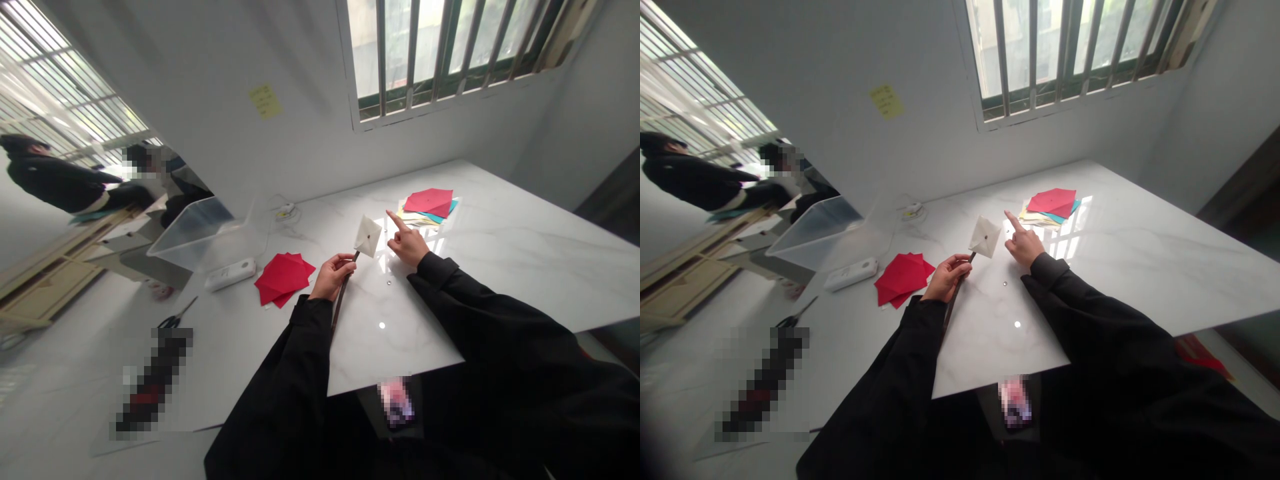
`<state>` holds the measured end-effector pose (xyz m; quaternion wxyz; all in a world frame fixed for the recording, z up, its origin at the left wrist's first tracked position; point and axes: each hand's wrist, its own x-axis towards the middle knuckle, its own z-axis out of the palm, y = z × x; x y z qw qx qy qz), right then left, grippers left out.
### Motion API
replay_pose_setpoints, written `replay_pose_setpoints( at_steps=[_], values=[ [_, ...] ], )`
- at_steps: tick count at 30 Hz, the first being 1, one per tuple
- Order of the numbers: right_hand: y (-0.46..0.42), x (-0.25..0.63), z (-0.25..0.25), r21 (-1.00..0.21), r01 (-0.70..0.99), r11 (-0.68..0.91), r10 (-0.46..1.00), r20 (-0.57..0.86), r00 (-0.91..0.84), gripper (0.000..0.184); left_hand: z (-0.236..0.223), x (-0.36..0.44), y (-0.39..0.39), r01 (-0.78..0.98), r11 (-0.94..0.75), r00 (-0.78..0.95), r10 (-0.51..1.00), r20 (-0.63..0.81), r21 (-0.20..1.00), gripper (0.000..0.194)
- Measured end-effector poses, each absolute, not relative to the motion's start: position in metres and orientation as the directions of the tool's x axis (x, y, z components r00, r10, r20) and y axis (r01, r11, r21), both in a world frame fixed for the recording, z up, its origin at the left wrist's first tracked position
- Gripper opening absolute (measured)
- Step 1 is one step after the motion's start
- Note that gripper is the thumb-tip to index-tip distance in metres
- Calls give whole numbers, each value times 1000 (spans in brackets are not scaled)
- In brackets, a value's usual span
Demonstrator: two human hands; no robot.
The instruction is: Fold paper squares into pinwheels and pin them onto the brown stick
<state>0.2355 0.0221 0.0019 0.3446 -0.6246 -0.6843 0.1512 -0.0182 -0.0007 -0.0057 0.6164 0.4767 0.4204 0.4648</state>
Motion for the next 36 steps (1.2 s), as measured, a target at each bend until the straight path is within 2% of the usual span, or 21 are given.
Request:
replay_pose_setpoints(
  at_steps=[2,4,8,10,25,27,30,31,33,35,36],
  values=[
    [22,237,4,-616,759,211,940,340,15,93,-7,-19,-1,-164,106,236,969,-66,981,48],
    [23,238,5,-593,777,210,941,339,4,86,-9,-20,0,-152,102,258,964,-60,983,47],
    [27,240,2,-466,882,70,996,80,-37,38,-11,-21,1,-156,101,248,967,-60,982,47],
    [28,241,0,-425,904,45,999,-1,-50,29,-12,-21,2,-173,105,230,971,-64,979,48],
    [27,238,-3,-488,870,69,993,115,-14,27,-6,-19,-1,-175,119,234,969,-76,977,48],
    [26,238,-3,-506,859,76,987,158,6,37,-5,-19,-1,-176,120,234,969,-77,977,48],
    [26,238,-2,-554,827,93,972,230,45,66,-6,-19,-1,-173,117,237,969,-74,978,47],
    [26,238,-2,-566,818,103,971,237,42,69,-6,-19,-1,-173,116,237,969,-73,978,47],
    [28,238,-2,-572,809,135,982,186,-31,56,-7,-19,0,-178,114,231,970,-71,977,48],
    [30,238,-2,-553,817,160,987,80,-140,35,-8,-20,0,-181,113,226,972,-71,977,49],
    [31,238,-3,-541,824,167,984,34,-177,31,-8,-20,1,-180,114,225,972,-71,977,49]
  ],
)
